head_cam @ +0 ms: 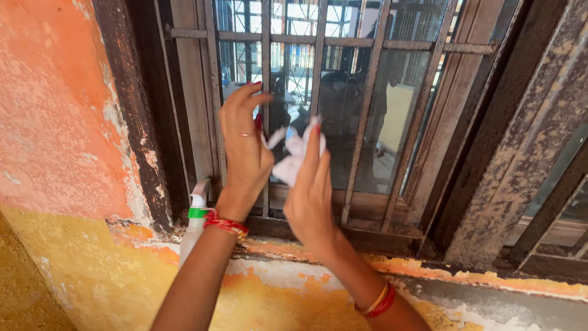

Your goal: The person wipes a window pane with a white cloth, moving the cloth in circular and vertical motions across the glass. A spray bottle is visible on the windowsill, but the person does not use it during the clip.

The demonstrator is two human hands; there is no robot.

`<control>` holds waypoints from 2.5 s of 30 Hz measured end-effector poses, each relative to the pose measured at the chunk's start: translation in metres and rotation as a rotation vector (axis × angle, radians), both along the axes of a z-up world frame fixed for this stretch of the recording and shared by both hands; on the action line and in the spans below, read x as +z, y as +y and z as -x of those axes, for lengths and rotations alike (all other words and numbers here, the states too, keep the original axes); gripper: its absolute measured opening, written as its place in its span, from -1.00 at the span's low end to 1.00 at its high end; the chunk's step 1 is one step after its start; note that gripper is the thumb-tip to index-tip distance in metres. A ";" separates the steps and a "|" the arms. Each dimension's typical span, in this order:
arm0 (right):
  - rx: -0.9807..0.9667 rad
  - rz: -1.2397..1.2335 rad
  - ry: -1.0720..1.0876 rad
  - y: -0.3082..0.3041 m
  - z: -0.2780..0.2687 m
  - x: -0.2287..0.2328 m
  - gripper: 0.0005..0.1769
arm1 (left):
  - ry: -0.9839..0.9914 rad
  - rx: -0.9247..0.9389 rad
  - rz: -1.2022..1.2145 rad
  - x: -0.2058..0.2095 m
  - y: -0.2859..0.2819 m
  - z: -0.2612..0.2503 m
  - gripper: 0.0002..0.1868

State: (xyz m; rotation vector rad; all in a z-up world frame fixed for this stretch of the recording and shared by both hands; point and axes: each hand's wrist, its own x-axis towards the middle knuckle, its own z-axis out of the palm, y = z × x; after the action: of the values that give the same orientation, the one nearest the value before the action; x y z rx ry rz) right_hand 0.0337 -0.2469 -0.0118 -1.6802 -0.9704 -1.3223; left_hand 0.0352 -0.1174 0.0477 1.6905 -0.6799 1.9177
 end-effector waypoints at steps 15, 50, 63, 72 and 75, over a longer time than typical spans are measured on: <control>0.779 -0.460 0.497 0.005 -0.043 0.103 -0.69 | 0.096 -0.060 -0.134 -0.017 -0.014 -0.005 -0.14; -0.244 0.604 -0.076 -0.020 0.015 -0.050 -0.50 | 0.061 0.016 -0.202 -0.009 -0.019 0.004 -0.51; -0.452 -0.033 -0.433 -0.079 0.032 0.025 -0.45 | 0.101 0.061 -0.242 -0.009 -0.019 0.011 -0.49; 0.902 -0.478 0.634 -0.077 -0.036 0.048 -0.45 | 0.177 -0.324 0.142 -0.026 -0.078 0.021 -0.51; 1.066 -0.525 0.761 -0.090 -0.064 0.097 -0.60 | 0.307 -0.841 0.467 -0.018 -0.093 0.006 -0.49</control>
State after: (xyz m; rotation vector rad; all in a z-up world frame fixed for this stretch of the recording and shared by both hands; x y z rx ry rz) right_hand 0.0977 -0.3365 0.0853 -0.8544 -0.7459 -0.1419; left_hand 0.0288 -0.2106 0.0300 1.1038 -0.6168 1.0820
